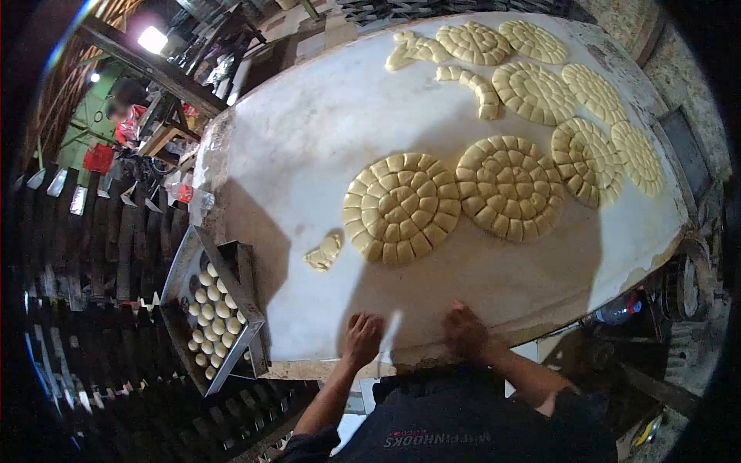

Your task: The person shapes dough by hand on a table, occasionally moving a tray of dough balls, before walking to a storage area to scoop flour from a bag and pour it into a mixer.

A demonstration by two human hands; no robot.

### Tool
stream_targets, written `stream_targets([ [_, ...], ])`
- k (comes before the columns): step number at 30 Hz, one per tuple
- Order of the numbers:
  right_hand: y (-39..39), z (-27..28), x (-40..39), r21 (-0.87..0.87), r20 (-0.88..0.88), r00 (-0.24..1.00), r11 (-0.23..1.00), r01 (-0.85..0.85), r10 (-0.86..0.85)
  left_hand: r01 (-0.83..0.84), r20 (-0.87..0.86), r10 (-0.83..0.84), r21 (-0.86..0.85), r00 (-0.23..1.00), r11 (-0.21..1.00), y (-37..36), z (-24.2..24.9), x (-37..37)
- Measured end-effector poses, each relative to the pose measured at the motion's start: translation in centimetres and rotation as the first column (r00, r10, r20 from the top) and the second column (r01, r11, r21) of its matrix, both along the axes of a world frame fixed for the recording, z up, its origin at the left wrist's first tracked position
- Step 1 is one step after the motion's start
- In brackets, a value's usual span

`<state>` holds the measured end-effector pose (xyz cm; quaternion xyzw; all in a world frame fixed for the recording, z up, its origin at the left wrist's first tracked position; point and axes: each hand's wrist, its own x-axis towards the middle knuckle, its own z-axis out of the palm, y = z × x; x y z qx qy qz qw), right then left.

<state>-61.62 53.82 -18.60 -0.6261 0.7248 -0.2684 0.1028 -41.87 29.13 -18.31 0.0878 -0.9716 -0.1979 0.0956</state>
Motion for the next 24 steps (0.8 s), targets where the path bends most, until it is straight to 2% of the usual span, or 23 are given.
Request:
stream_targets([
  [1,1.9,-0.5,-2.2,0.002,-0.112,0.993,0.999,0.035,-0.034,-0.005,0.002,0.005,-0.010,1.000,1.000,-2.3,-2.5,2.7],
  [2,3.2,-1.0,-3.9,0.003,-0.221,0.973,0.997,0.073,-0.070,-0.154,-0.059,0.162,0.122,0.985,0.980,-5.4,-4.7,5.4],
  [3,2.9,-0.4,-6.4,-0.012,-0.211,0.965,0.987,0.158,-0.157,-0.286,-0.096,0.319,0.261,0.943,0.922,-6.9,-5.5,6.6],
  [5,-0.4,0.8,-11.2,-0.057,-0.159,0.939,0.952,0.300,-0.305,-0.473,-0.086,0.467,-0.085,0.880,0.877,-8.5,1.7,-0.3],
  [7,-4.5,1.7,-11.3,-0.084,-0.120,0.924,0.931,0.356,-0.364,-0.460,-0.192,0.437,-0.094,0.879,0.883,-9.1,1.1,-5.1],
  [9,-7.3,1.9,-9.7,-0.045,0.032,0.860,0.859,0.511,-0.510,-0.478,-0.209,0.462,-0.028,0.862,0.878,-5.8,0.9,-7.7],
  [10,-7.1,1.5,-8.9,-0.044,0.028,0.869,0.868,0.494,-0.494,-0.440,-0.238,0.447,0.085,0.862,0.894,-3.9,0.9,-8.3],
  [11,-6.3,0.9,-7.5,-0.103,-0.011,0.916,0.911,0.399,-0.402,-0.398,-0.270,0.439,0.197,0.857,0.896,-2.8,1.0,-8.1],
  [12,-5.6,0.7,-6.6,-0.156,-0.051,0.950,0.942,0.296,-0.307,-0.420,-0.268,0.463,0.204,0.845,0.885,-1.9,1.1,-6.6],
  [13,-4.5,0.6,-7.0,-0.150,-0.051,0.957,0.950,0.275,-0.285,-0.351,-0.257,0.372,0.125,0.892,0.928,-0.8,1.2,-4.6],
  [15,-1.1,0.4,-9.0,-0.192,-0.117,0.990,0.980,0.051,-0.074,-0.168,-0.190,0.157,-0.042,0.969,0.985,-2.1,1.1,-0.3],
  [16,-0.7,-0.1,-10.1,-0.085,-0.090,0.977,0.979,0.184,-0.191,-0.184,-0.183,0.175,-0.035,0.968,0.982,-3.7,1.4,0.9],
  [17,-1.3,-0.4,-11.4,0.025,-0.084,0.947,0.950,0.311,-0.308,-0.310,-0.195,0.295,-0.051,0.936,0.950,-6.2,1.6,0.9],
  [18,-3.3,-0.3,-11.8,0.036,-0.089,0.951,0.954,0.299,-0.295,-0.429,-0.207,0.409,-0.061,0.889,0.901,-8.7,1.6,0.2],
  [19,-5.9,0.1,-11.7,-0.012,-0.108,0.897,0.903,0.429,-0.427,-0.539,-0.219,0.515,-0.067,0.829,0.840,-10.8,1.3,-0.6],
  [20,-7.4,0.3,-11.0,-0.062,-0.126,0.827,0.836,0.545,-0.548,-0.541,-0.249,0.519,-0.025,0.818,0.841,-11.7,1.4,-3.0],
  [21,-8.1,0.2,-9.5,-0.048,-0.143,0.836,0.847,0.530,-0.530,-0.545,-0.278,0.527,0.017,0.803,0.839,-11.3,1.6,-4.8],
  [23,-10.5,0.1,-7.8,-0.204,-0.107,0.667,0.673,0.711,-0.737,-0.653,-0.258,0.671,0.166,0.695,0.739,-9.1,0.7,-6.9],
  [24,-10.6,0.2,-7.0,-0.215,-0.127,0.668,0.678,0.703,-0.733,-0.554,-0.195,0.570,0.134,0.798,0.822,-8.2,0.0,-6.2],
])
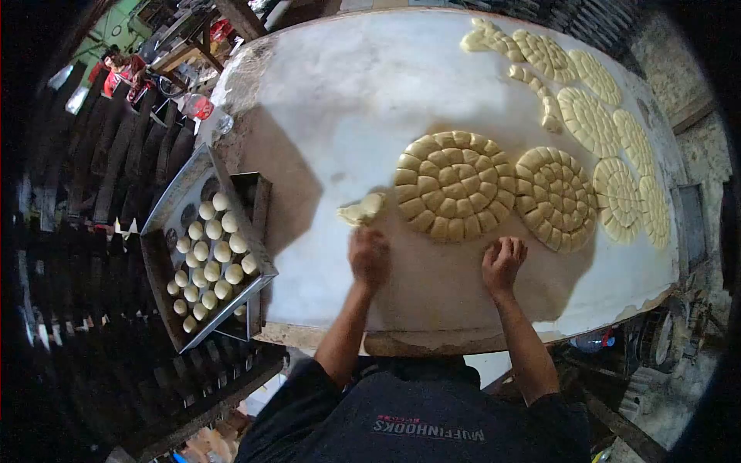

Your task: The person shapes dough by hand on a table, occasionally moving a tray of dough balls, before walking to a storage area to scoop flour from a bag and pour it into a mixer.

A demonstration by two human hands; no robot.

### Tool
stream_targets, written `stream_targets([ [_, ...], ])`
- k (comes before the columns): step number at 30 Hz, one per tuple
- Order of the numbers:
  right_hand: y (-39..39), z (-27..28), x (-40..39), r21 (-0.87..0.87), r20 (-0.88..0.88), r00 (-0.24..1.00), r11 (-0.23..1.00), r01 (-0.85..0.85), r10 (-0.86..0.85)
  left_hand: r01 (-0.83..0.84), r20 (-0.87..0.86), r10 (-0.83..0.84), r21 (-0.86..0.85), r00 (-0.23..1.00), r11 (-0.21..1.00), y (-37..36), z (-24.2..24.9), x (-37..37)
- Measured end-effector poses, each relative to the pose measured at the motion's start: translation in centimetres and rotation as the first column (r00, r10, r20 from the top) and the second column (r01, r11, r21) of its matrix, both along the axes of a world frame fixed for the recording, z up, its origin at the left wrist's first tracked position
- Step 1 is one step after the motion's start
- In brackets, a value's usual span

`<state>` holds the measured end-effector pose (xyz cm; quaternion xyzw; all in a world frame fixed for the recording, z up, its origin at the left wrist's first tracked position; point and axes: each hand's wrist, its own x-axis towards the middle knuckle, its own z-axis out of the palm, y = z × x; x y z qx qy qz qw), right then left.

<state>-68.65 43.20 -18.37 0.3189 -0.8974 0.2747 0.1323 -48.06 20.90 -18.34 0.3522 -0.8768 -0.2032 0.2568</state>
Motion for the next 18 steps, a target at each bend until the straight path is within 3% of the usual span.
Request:
stream_targets([
  [1,0.5,0.0,0.9,0.015,-0.003,0.999,0.999,-0.041,0.041,0.143,0.072,-0.144,0.019,0.987,0.990,1.3,-0.9,1.6],
  [3,-0.5,1.0,3.5,0.038,-0.011,0.997,0.996,-0.078,0.078,0.354,-0.088,-0.349,0.041,0.933,0.935,3.4,0.9,5.2],
  [4,-1.8,2.7,4.6,-0.035,0.268,0.958,0.995,-0.098,0.104,0.359,-0.102,-0.353,0.041,0.930,0.932,3.5,1.1,6.9],
  [5,-3.1,3.9,5.4,-0.111,0.523,0.841,0.989,-0.098,0.142,0.405,-0.052,-0.402,0.160,0.914,0.900,3.5,1.2,8.4],
  [6,-5.3,4.4,6.4,-0.035,0.450,0.859,0.966,-0.255,0.243,0.438,-0.010,-0.453,0.278,0.892,0.855,3.2,1.5,9.6],
  [7,-8.7,6.1,7.8,0.026,0.276,0.892,0.925,-0.379,0.358,0.440,-0.024,-0.452,0.278,0.892,0.854,2.4,2.1,10.4],
  [8,-12.3,7.8,9.2,0.107,0.102,0.875,0.869,-0.483,0.474,0.457,-0.103,-0.460,0.423,0.882,0.782,1.4,3.0,11.0],
  [9,-15.5,7.5,10.1,0.037,0.011,0.903,0.902,-0.430,0.430,0.474,-0.179,-0.457,0.548,0.871,0.689,0.3,4.0,11.6],
  [10,-18.2,6.2,10.3,-0.041,-0.076,0.925,0.925,-0.377,0.373,0.481,-0.186,-0.459,0.540,0.869,0.691,-0.7,5.0,12.4],
  [11,-20.1,4.3,9.6,-0.041,-0.086,0.925,0.927,-0.373,0.369,0.490,-0.210,-0.454,0.540,0.866,0.685,-1.7,6.0,13.3],
  [13,-22.8,1.4,7.9,0.392,0.014,0.930,0.853,-0.344,0.368,0.506,-0.242,-0.451,0.535,0.859,0.677,-3.4,7.8,15.4],
  [14,-23.2,2.0,7.5,0.395,0.007,0.930,0.853,-0.341,0.369,0.502,-0.294,-0.407,0.500,0.865,0.705,-4.2,8.7,16.7],
  [16,-23.7,3.7,7.2,0.370,0.291,0.890,0.816,-0.444,0.352,0.498,-0.352,-0.363,0.463,0.863,0.733,-5.2,9.6,18.1],
  [17,-23.7,4.3,7.4,0.374,0.285,0.891,0.815,-0.442,0.352,0.460,-0.350,-0.319,0.474,0.881,0.751,-5.5,9.9,18.4],
  [18,-23.6,4.8,7.6,0.240,0.376,0.858,0.858,-0.455,0.350,0.421,-0.346,-0.274,0.486,0.897,0.766,-5.7,10.2,18.5],
])
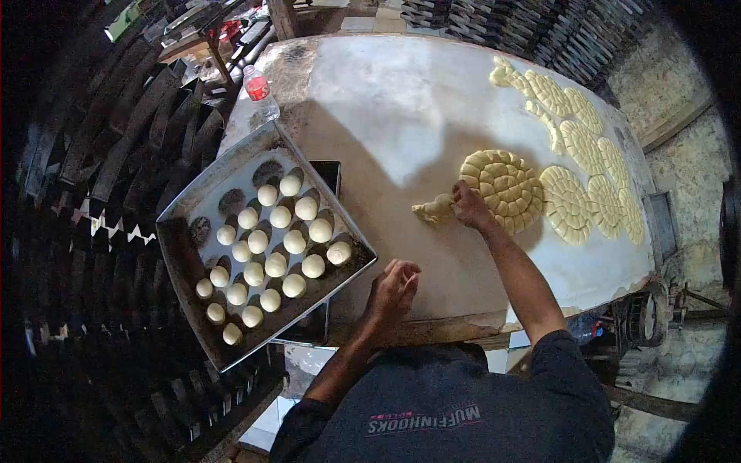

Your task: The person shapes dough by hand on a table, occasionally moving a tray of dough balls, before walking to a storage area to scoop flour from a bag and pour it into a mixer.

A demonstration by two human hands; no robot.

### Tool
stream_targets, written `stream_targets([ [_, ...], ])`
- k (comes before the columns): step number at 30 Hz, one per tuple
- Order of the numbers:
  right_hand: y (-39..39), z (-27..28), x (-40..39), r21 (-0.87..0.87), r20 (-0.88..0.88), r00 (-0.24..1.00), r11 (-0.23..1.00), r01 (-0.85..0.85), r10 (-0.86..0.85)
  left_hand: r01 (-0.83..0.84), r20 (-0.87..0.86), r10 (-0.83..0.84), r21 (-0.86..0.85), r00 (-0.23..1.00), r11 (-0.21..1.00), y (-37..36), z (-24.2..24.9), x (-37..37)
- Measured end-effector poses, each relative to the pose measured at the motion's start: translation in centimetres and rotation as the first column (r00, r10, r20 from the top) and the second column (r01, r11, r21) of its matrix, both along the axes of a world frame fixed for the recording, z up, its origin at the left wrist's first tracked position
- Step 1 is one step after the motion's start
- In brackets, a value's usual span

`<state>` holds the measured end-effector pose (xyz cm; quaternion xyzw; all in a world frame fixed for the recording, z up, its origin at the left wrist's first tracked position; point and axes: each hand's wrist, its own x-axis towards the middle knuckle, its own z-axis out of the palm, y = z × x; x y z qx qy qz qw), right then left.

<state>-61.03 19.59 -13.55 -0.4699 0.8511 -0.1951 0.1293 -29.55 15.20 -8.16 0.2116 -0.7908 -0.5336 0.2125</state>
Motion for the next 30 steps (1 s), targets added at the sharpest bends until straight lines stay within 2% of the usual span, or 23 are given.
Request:
stream_targets([
  [1,0.2,0.4,0.2,-0.084,0.143,0.989,0.996,0.044,-0.031,0.002,-0.002,-0.002,0.000,1.000,1.000,-0.1,0.3,-0.3],
  [2,0.3,0.5,0.3,-0.086,0.142,0.989,0.995,0.047,-0.035,-0.021,-0.040,0.023,0.038,0.999,0.999,0.0,0.7,-1.1],
  [4,0.4,0.7,-0.1,-0.040,-0.028,0.983,0.983,-0.180,0.179,-0.035,-0.078,0.040,0.062,0.996,0.997,0.4,1.7,-2.7],
  [6,1.1,3.0,1.8,-0.067,-0.025,0.971,0.968,-0.241,0.239,-0.210,-0.134,0.208,0.000,0.969,0.978,0.8,2.9,-4.8],
  [7,2.0,4.7,3.6,-0.078,-0.013,0.953,0.950,-0.302,0.302,-0.211,-0.137,0.208,-0.011,0.969,0.977,1.0,2.6,-6.0],
  [9,4.3,8.6,6.7,-0.278,-0.006,0.911,0.875,-0.397,0.411,-0.221,-0.056,0.224,0.054,0.973,0.974,1.6,1.5,-8.4],
  [10,5.7,9.9,7.5,-0.288,-0.015,0.910,0.869,-0.401,0.415,-0.224,-0.063,0.226,0.041,0.972,0.974,2.0,1.5,-9.4],
  [11,7.2,10.9,8.0,-0.397,0.212,0.941,0.903,-0.165,0.265,-0.084,-0.045,0.085,0.007,0.995,0.996,2.4,1.6,-10.4],
  [12,8.6,11.2,8.0,-0.443,0.444,0.886,0.892,0.091,0.131,0.056,-0.019,-0.057,-0.024,0.998,0.998,3.0,1.7,-11.3],
  [13,10.2,11.1,7.2,-0.461,0.438,0.888,0.883,0.085,0.143,0.052,-0.023,-0.053,-0.043,0.998,0.998,3.9,1.7,-12.4],
  [15,14.0,11.1,5.1,-0.317,0.841,0.540,0.820,0.476,0.011,0.153,-0.100,-0.165,-0.117,0.981,0.981,6.8,2.2,-14.5],
  [17,17.3,10.7,3.9,-0.325,0.826,0.563,0.787,0.524,-0.033,0.175,-0.007,-0.176,-0.071,0.984,0.982,10.2,3.0,-16.9],
  [19,20.2,8.7,2.5,-0.643,0.432,0.901,0.692,0.327,-0.024,0.133,0.120,-0.119,-0.117,0.986,0.984,13.3,2.9,-18.8],
  [20,21.1,8.9,1.7,-0.648,0.447,0.894,0.688,0.327,-0.004,0.258,0.200,-0.240,-0.072,0.950,0.963,14.0,5.6,-19.6],
  [22,23.4,9.7,0.0,-0.695,0.011,0.997,0.717,0.060,-0.072,0.239,0.212,-0.199,-0.178,0.957,0.955,15.4,4.5,-20.9],
  [23,23.7,8.9,-1.8,-0.694,0.024,0.998,0.718,0.058,-0.058,0.233,0.204,-0.181,-0.271,0.962,0.934,16.3,4.0,-21.4],
  [24,23.5,7.5,-4.3,-0.645,-0.194,0.977,0.762,-0.059,-0.088,0.228,0.215,-0.173,-0.265,0.961,0.937,16.3,4.4,-21.6],
  [25,23.7,6.5,-5.9,-0.568,-0.403,0.909,0.808,-0.157,-0.107,0.268,0.138,-0.233,-0.357,0.963,0.895,15.1,5.2,-21.4],
  [26,24.3,6.3,-6.7,-0.571,-0.392,0.913,0.808,-0.147,-0.111,0.301,0.067,-0.305,-0.454,0.950,0.839,13.6,6.1,-21.1],
  [27,24.4,6.4,-7.8,-0.540,-0.292,0.944,0.841,-0.028,-0.156,0.222,-0.029,-0.237,-0.245,0.971,0.944,12.6,8.1,-21.1],
  [28,24.2,6.5,-8.6,-0.499,-0.193,0.960,0.863,0.082,-0.202,0.135,-0.109,-0.210,-0.476,0.972,0.869,9.5,6.2,-21.3],
  [29,24.3,6.2,-8.4,-0.503,-0.183,0.963,0.860,0.083,-0.200,0.056,0.072,-0.030,-0.398,0.997,0.916,7.3,6.0,-20.8],
  [30,24.6,5.9,-7.7,-0.556,-0.019,0.991,0.825,0.098,-0.130,-0.009,0.274,0.159,-0.477,0.949,0.879,6.3,6.5,-20.5],
])
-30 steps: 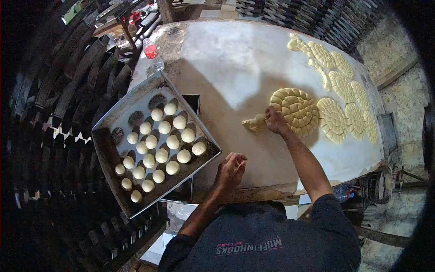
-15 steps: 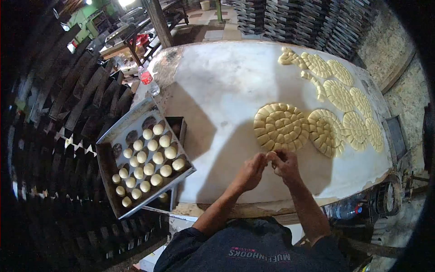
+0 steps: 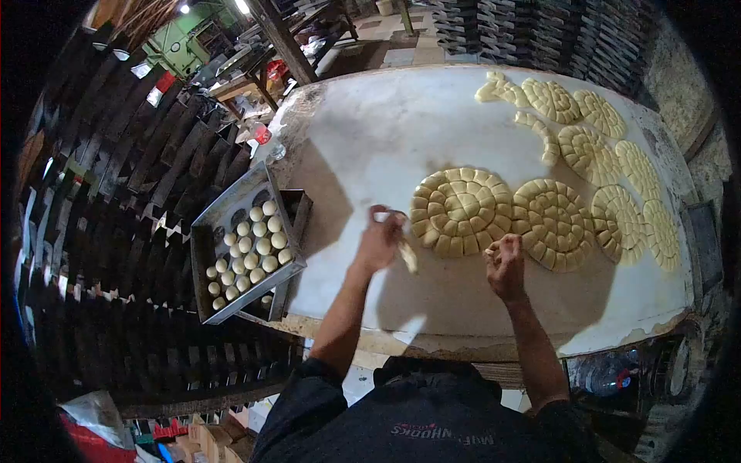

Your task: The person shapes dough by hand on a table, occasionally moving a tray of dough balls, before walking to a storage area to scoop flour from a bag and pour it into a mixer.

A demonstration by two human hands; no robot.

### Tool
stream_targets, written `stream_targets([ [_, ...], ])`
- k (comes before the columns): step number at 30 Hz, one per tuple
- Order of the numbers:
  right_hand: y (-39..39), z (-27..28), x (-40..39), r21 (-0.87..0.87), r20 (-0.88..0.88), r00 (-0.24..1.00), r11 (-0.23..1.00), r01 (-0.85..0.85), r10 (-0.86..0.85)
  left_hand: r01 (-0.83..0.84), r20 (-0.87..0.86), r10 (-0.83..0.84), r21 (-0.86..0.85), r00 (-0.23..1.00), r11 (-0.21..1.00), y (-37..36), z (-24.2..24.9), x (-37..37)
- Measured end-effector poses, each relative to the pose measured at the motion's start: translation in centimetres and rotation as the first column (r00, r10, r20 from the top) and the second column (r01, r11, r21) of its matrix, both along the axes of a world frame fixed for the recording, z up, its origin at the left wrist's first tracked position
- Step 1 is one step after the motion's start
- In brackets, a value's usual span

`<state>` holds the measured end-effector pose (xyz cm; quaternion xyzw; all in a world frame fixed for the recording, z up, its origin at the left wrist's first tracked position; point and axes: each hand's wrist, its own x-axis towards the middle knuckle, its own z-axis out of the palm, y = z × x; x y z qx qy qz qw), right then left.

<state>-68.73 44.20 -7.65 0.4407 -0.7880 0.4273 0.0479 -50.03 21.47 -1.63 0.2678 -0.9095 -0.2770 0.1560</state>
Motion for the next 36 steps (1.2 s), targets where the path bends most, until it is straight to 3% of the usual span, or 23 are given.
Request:
stream_targets([
  [1,0.4,-0.3,0.6,-0.083,0.145,0.986,0.994,-0.069,0.081,-0.208,0.132,0.212,-0.039,0.968,0.977,-0.8,-2.0,0.5],
  [2,0.9,-0.5,1.1,-0.152,0.016,0.995,0.984,-0.093,0.097,-0.357,0.273,0.388,-0.158,0.880,0.921,-1.8,-6.1,1.7],
  [3,2.2,-1.8,1.6,-0.103,0.181,0.976,0.990,-0.100,0.118,-0.340,0.051,0.356,-0.196,0.933,0.920,-1.4,-9.3,3.6],
  [4,3.7,-3.6,2.4,-0.054,0.344,0.931,0.992,-0.114,0.125,-0.344,0.094,0.352,-0.092,0.931,0.935,0.8,-9.3,5.1],
  [5,5.6,-5.8,2.6,0.086,0.286,0.945,0.978,-0.192,0.160,-0.299,0.123,0.322,-0.172,0.939,0.938,3.1,-11.6,6.8],
  [6,8.0,-7.7,2.4,0.227,0.235,0.950,0.939,-0.259,0.205,-0.287,0.315,0.250,0.079,0.916,0.955,5.2,-12.3,8.2],
  [7,10.8,-8.9,2.4,0.234,0.087,0.949,0.920,-0.315,0.303,0.073,0.010,-0.072,-0.139,0.997,0.988,5.7,-16.0,10.8],
  [8,12.6,-9.7,1.9,0.249,-0.069,0.915,0.895,-0.370,0.397,0.171,0.059,-0.161,-0.351,0.985,0.921,5.8,-17.2,13.1],
  [12,14.3,-7.6,-1.2,0.441,-0.203,0.878,0.841,-0.313,0.434,-0.035,0.044,0.043,-0.159,0.998,0.987,1.8,-17.5,15.2],
  [15,7.5,-7.5,-2.4,0.410,-0.259,0.844,0.844,-0.344,0.470,-0.251,-0.126,0.221,-0.317,0.967,0.915,0.4,-12.9,6.9],
  [17,3.8,-7.5,0.5,0.272,-0.046,0.955,0.923,-0.270,0.293,-0.282,-0.173,0.258,-0.133,0.951,0.950,1.4,-13.9,3.5],
  [18,3.2,-8.5,2.2,0.277,-0.043,0.954,0.921,-0.273,0.296,-0.308,-0.148,0.297,-0.052,0.943,0.950,2.8,-14.4,2.7],
  [19,3.4,-9.9,4.3,0.340,-0.210,0.928,0.913,-0.226,0.308,-0.334,-0.125,0.335,0.027,0.934,0.942,4.5,-14.7,2.4],
  [20,4.2,-10.8,5.6,0.389,-0.375,0.870,0.906,-0.168,0.322,-0.306,-0.131,0.294,-0.082,0.947,0.948,6.4,-15.2,3.1],
  [21,6.1,-11.6,5.8,0.384,-0.383,0.865,0.908,-0.169,0.324,-0.199,-0.164,0.168,-0.196,0.972,0.960,7.4,-16.4,4.7],
  [22,8.7,-12.5,5.4,0.388,-0.270,0.850,0.859,-0.334,0.452,-0.095,-0.178,0.040,-0.312,0.983,0.945,7.4,-17.8,6.7],
  [23,10.2,-13.1,4.3,0.372,-0.152,0.805,0.788,-0.491,0.573,-0.102,-0.179,0.046,-0.320,0.983,0.942,5.6,-19.4,9.4],
  [25,11.2,-11.7,0.4,0.389,-0.097,0.884,0.835,-0.389,0.457,0.099,-0.198,-0.101,-0.020,0.975,0.995,1.9,-21.9,14.6],
  [27,8.5,-10.4,-2.1,0.413,-0.045,0.946,0.868,-0.274,0.320,-0.262,-0.050,0.257,-0.221,0.965,0.939,-0.1,-16.8,12.0],
  [30,2.9,-9.6,-1.7,0.317,-0.110,0.984,0.943,-0.101,0.142,-0.288,-0.171,0.250,-0.249,0.953,0.925,-1.1,-14.7,4.8],
  [32,1.2,-8.9,0.6,0.305,-0.023,0.999,0.952,0.030,-0.024,-0.314,-0.136,0.301,-0.091,0.944,0.945,1.2,-14.5,2.9],
  [34,3.6,-9.4,1.8,0.273,-0.099,0.988,0.958,-0.091,0.122,-0.371,-0.106,0.369,-0.005,0.923,0.929,3.5,-15.0,4.3],
  [36,6.1,-9.9,1.5,0.247,-0.175,0.949,0.945,-0.214,0.261,0.000,-0.234,-0.070,-0.287,0.970,0.958,4.4,-15.9,8.5],
])
